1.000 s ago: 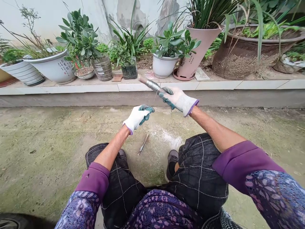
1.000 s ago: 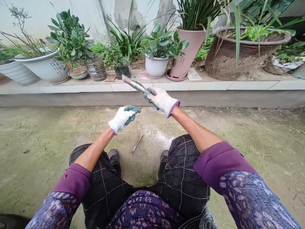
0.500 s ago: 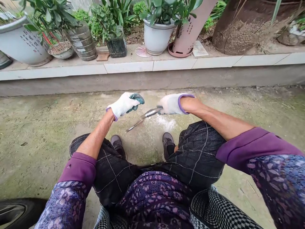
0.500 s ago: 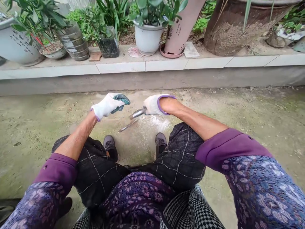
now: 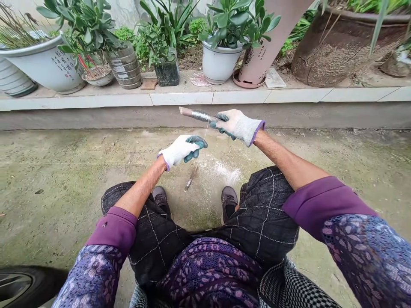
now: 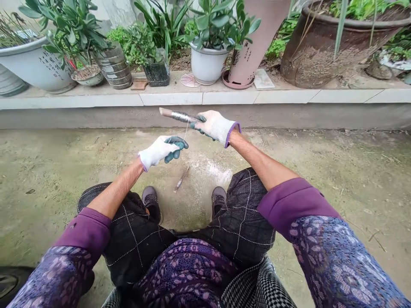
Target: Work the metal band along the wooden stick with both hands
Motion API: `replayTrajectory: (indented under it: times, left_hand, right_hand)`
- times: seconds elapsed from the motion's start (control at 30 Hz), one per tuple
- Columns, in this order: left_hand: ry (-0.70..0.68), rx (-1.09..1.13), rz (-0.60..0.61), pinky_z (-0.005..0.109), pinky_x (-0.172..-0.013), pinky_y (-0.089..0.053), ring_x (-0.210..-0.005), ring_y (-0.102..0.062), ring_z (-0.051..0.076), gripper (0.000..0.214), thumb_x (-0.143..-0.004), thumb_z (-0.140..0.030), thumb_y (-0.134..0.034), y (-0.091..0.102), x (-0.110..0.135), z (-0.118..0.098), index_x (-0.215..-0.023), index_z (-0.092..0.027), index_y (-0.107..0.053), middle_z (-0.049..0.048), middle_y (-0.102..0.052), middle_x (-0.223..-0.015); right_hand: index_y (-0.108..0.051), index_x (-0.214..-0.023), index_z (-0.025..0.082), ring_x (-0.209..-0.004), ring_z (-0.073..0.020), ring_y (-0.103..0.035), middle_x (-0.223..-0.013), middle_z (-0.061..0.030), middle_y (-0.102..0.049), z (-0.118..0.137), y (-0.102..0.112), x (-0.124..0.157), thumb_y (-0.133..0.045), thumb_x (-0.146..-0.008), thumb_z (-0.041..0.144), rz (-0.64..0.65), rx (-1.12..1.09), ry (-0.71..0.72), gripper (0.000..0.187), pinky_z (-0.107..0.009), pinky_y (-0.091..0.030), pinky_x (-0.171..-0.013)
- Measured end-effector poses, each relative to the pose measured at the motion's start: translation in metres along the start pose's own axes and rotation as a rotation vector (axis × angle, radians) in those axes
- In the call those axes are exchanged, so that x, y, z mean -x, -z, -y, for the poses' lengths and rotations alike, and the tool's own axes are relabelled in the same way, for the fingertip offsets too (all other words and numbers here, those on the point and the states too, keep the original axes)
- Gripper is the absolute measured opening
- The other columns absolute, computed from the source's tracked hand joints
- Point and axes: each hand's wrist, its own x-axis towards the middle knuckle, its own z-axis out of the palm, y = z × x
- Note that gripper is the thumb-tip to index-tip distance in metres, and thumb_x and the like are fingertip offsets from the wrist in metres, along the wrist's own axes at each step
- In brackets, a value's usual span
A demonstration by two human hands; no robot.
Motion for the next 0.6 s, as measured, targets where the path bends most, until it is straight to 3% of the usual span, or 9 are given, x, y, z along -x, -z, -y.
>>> replayTrajectory:
  times: [0.17,0.3,0.43,0.5,0.6]
  left_hand:
    - [-0.038,-0.007,0.054,0.017,-0.033,-0.028,-0.033,-0.038,0.003,0.020,-0.087,-0.019,-0.055,-0.005,0.009,-0.007,-0.099,-0.011,-0.070,-0.0045,-0.057,-0.053]
    - [-0.011,-0.055,0.018,0.017,-0.035,-0.032,-0.036,-0.042,0.004,0.018,-0.086,-0.018,-0.055,-0.002,0.004,0.003,-0.096,-0.013,-0.069,-0.0045,-0.057,-0.055]
    - [0.025,-0.127,-0.097,0.018,-0.041,-0.038,-0.041,-0.047,0.006,0.015,-0.083,-0.014,-0.058,0.009,-0.001,0.009,-0.092,-0.014,-0.070,-0.0039,-0.057,-0.057]
    - [0.024,-0.163,-0.146,0.018,-0.043,-0.039,-0.044,-0.048,0.006,0.013,-0.080,-0.012,-0.060,0.017,-0.002,0.008,-0.088,-0.013,-0.071,-0.0028,-0.059,-0.058]
    - [0.009,-0.188,-0.184,0.018,-0.046,-0.039,-0.046,-0.048,0.005,0.012,-0.078,-0.009,-0.062,0.025,-0.001,0.007,-0.084,-0.011,-0.072,-0.0014,-0.061,-0.061]
  right_hand:
    - [-0.066,-0.088,0.014,-0.059,-0.0111,-0.049,-0.068,-0.0017,-0.058,0.000,-0.003,-0.008,-0.061,-0.088,0.033,-0.026,0.150,0.084,0.020,-0.025,-0.038,-0.055]
    - [-0.064,-0.090,0.014,-0.047,-0.0078,-0.042,-0.060,0.0022,-0.051,0.004,0.001,0.000,-0.060,-0.089,0.035,0.049,-0.179,-0.012,0.021,-0.021,-0.036,-0.043]
    - [-0.065,-0.093,0.014,-0.044,-0.0065,-0.040,-0.060,0.0035,-0.049,0.008,0.009,0.017,-0.063,-0.087,0.036,0.322,-0.464,0.094,0.023,-0.019,-0.034,-0.036]
    - [-0.067,-0.094,0.014,-0.043,-0.0065,-0.041,-0.060,0.0030,-0.052,0.008,0.011,0.024,-0.065,-0.085,0.038,0.493,-0.438,0.140,0.026,-0.019,-0.034,-0.035]
    - [-0.070,-0.097,0.015,-0.045,-0.0073,-0.043,-0.060,0.0025,-0.054,0.006,0.004,0.028,-0.065,-0.084,0.038,0.676,-0.230,0.136,0.026,-0.019,-0.032,-0.038]
